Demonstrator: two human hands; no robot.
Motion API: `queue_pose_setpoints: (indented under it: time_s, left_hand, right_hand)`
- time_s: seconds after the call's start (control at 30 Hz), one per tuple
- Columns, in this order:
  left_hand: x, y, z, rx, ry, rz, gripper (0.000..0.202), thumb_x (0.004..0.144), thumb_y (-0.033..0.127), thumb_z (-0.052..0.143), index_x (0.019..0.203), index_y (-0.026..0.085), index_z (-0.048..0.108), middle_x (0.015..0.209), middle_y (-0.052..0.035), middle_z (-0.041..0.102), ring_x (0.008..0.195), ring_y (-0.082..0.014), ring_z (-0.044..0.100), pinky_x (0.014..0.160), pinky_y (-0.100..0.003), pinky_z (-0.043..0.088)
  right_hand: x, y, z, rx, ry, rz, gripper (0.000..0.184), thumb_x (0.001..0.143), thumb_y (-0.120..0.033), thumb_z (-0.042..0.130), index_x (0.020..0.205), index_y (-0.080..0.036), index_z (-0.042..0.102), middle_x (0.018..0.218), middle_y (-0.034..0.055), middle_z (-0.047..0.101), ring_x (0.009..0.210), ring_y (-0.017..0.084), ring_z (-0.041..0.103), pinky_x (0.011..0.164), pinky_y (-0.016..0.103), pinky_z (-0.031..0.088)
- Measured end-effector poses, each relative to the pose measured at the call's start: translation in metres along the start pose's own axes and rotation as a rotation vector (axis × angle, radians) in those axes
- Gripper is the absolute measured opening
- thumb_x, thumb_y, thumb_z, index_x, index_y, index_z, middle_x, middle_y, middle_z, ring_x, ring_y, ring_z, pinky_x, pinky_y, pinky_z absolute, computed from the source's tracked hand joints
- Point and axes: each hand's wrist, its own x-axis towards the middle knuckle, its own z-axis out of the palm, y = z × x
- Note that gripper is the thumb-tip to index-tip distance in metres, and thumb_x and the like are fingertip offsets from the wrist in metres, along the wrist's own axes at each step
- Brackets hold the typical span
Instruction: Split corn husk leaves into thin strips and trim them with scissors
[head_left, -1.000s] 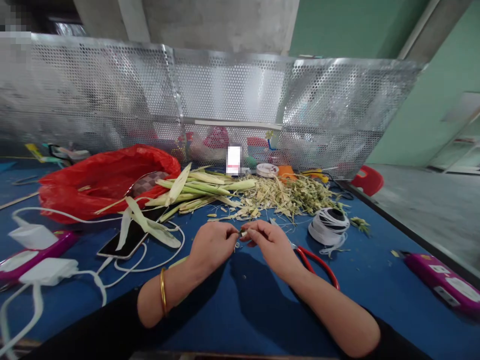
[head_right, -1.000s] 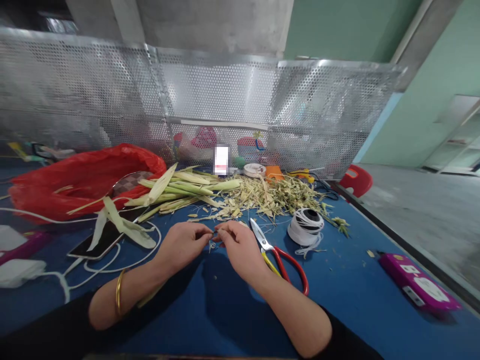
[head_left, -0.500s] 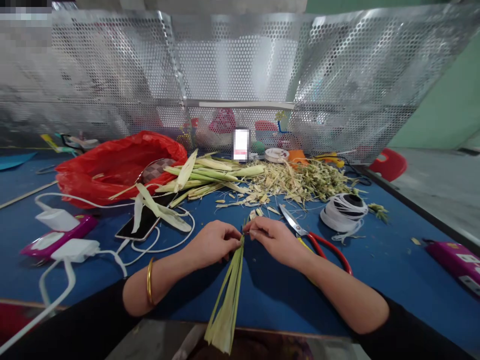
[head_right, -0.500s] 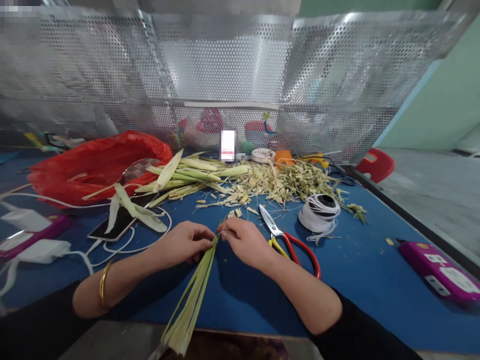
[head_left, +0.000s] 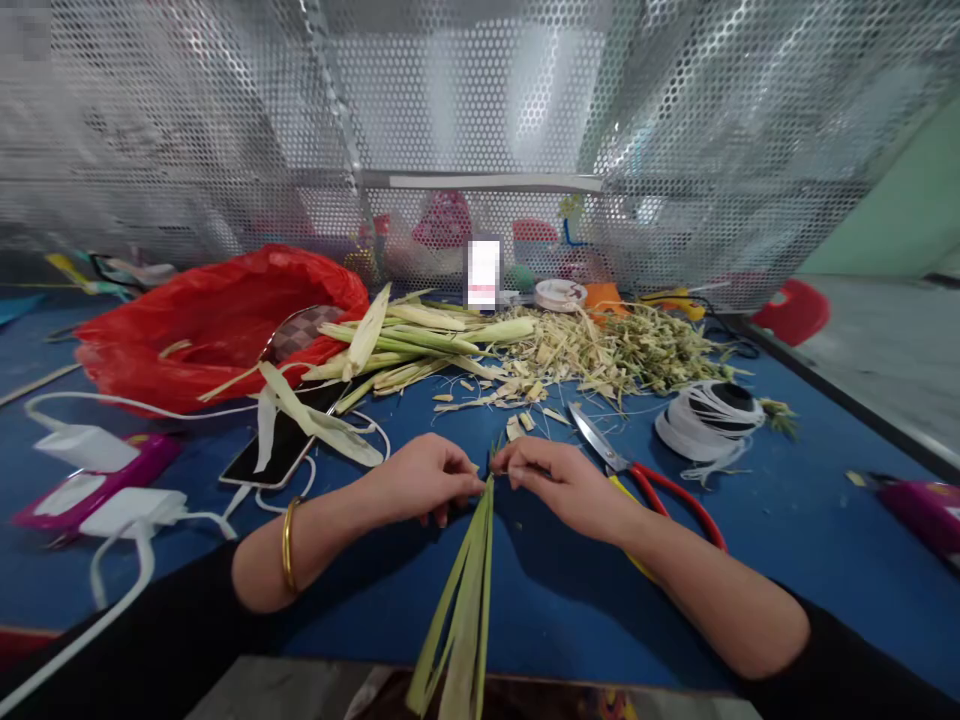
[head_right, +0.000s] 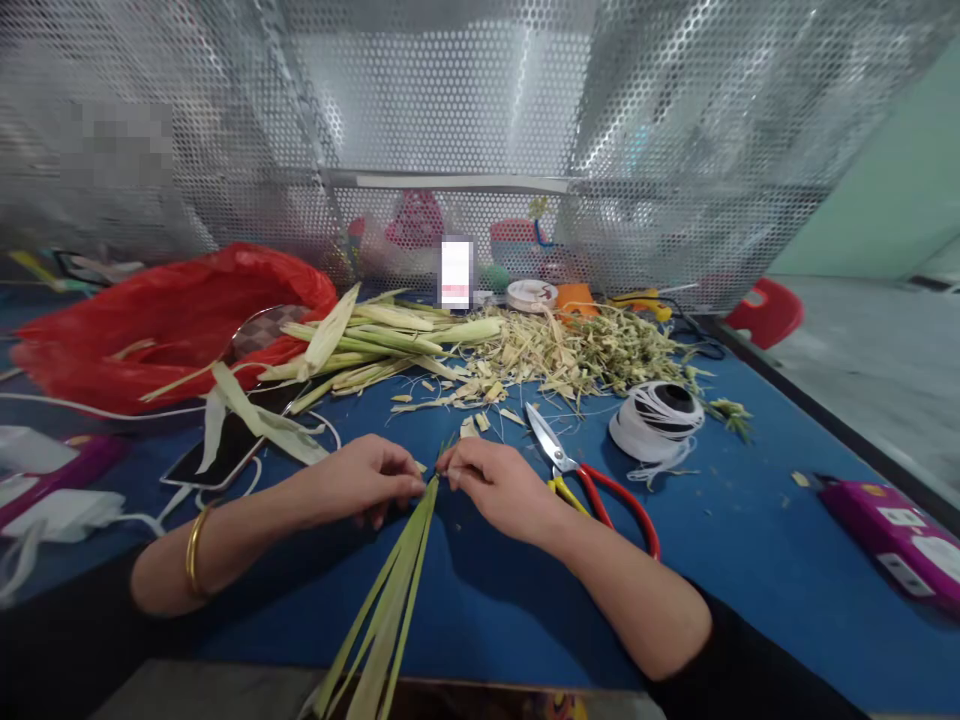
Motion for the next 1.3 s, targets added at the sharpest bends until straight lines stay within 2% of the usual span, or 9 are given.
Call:
queue_pose_setpoints:
  time_s: [0.1, 0.2, 0.4, 0.47, 0.6, 0.7, 0.83, 1.03, 1.3]
  left_hand:
    - [0.001, -0.006, 0.008, 0.042, 0.02, 0.028, 0.03, 0.067, 0.045, 0.064, 0.072, 0.015, 0.066, 0.058, 0.0002, 0.06, 0.043, -0.0116, 0.056, 0.039, -0.019, 0.039]
    - [0.002, -0.009, 0.013, 0.02, 0.075, 0.078, 0.021, 0.071, 0.036, 0.06, 0.071, 0.015, 0.066, 0.058, 0.0011, 0.061, 0.042, -0.0093, 0.055, 0.042, -0.018, 0.04]
    - [0.005, -0.01, 0.009, -0.271, 0.011, -0.013, 0.018, 0.076, 0.034, 0.058, 0.079, 0.016, 0.061, 0.045, 0.0047, 0.054, 0.036, -0.0076, 0.046, 0.033, -0.015, 0.028]
    - [0.005, -0.011, 0.006, -0.369, -0.021, 0.003, 0.021, 0.077, 0.036, 0.059, 0.081, 0.016, 0.059, 0.05, 0.0029, 0.06, 0.034, -0.0057, 0.042, 0.032, -0.015, 0.024]
    - [0.005, -0.013, 0.002, -0.523, -0.055, 0.042, 0.025, 0.077, 0.037, 0.063, 0.083, 0.014, 0.056, 0.081, -0.0061, 0.072, 0.037, -0.0014, 0.041, 0.034, -0.015, 0.019]
    - [0.004, -0.012, 0.002, -0.559, -0.026, 0.027, 0.028, 0.075, 0.039, 0.066, 0.084, 0.015, 0.056, 0.08, -0.0062, 0.072, 0.037, -0.0004, 0.038, 0.036, -0.015, 0.016]
    - [0.002, -0.008, 0.005, -0.55, 0.002, -0.006, 0.03, 0.071, 0.038, 0.07, 0.082, 0.014, 0.056, 0.075, -0.0055, 0.072, 0.037, -0.0004, 0.038, 0.037, -0.015, 0.018]
    - [0.002, -0.006, 0.012, -0.565, 0.017, 0.0, 0.028, 0.068, 0.03, 0.07, 0.083, 0.015, 0.054, 0.069, -0.0041, 0.072, 0.036, -0.0014, 0.039, 0.039, -0.015, 0.025]
    - [0.002, 0.0, 0.018, -0.573, -0.01, -0.032, 0.026, 0.067, 0.03, 0.07, 0.077, 0.016, 0.05, 0.068, -0.0048, 0.072, 0.035, -0.0021, 0.04, 0.038, -0.016, 0.026]
  right_hand:
    - [0.0, 0.0, 0.0, 0.052, -0.004, 0.046, 0.018, 0.086, -0.021, 0.049, 0.068, -0.02, 0.051, 0.097, 0.0056, 0.065, 0.092, 0.017, 0.06, 0.083, 0.031, 0.044]
    - [0.0, -0.002, 0.001, 0.089, -0.003, 0.087, 0.019, 0.086, -0.023, 0.05, 0.068, -0.019, 0.052, 0.096, 0.0055, 0.066, 0.091, 0.017, 0.059, 0.083, 0.032, 0.044]
    - [0.001, -0.005, 0.001, 0.212, 0.082, 0.134, 0.02, 0.086, -0.028, 0.051, 0.069, -0.018, 0.056, 0.095, 0.0059, 0.066, 0.09, 0.017, 0.06, 0.082, 0.031, 0.045]
    - [0.001, -0.006, 0.001, 0.228, 0.126, 0.149, 0.021, 0.085, -0.03, 0.052, 0.068, -0.018, 0.058, 0.093, 0.0056, 0.065, 0.084, 0.016, 0.061, 0.076, 0.029, 0.047]
    - [0.003, -0.008, 0.002, 0.277, 0.194, 0.26, 0.021, 0.082, -0.036, 0.056, 0.071, -0.018, 0.058, 0.064, -0.0009, 0.059, 0.057, 0.011, 0.057, 0.061, 0.026, 0.047]
    - [0.005, -0.008, 0.002, 0.348, 0.198, 0.34, 0.023, 0.079, -0.038, 0.059, 0.069, -0.018, 0.056, 0.061, -0.0029, 0.057, 0.05, 0.009, 0.054, 0.052, 0.022, 0.045]
    - [0.007, -0.006, 0.005, 0.404, 0.174, 0.405, 0.023, 0.076, -0.039, 0.063, 0.074, -0.016, 0.059, 0.061, -0.0038, 0.056, 0.045, 0.007, 0.051, 0.046, 0.02, 0.043]
    - [0.01, -0.002, 0.018, 0.478, 0.181, 0.395, 0.029, 0.071, -0.042, 0.069, 0.081, -0.015, 0.062, 0.055, -0.0051, 0.054, 0.044, 0.007, 0.048, 0.045, 0.02, 0.044]
    - [0.009, -0.006, 0.022, 0.434, 0.219, 0.403, 0.029, 0.07, -0.043, 0.068, 0.062, -0.018, 0.056, 0.047, -0.0055, 0.051, 0.041, 0.007, 0.046, 0.042, 0.02, 0.04]
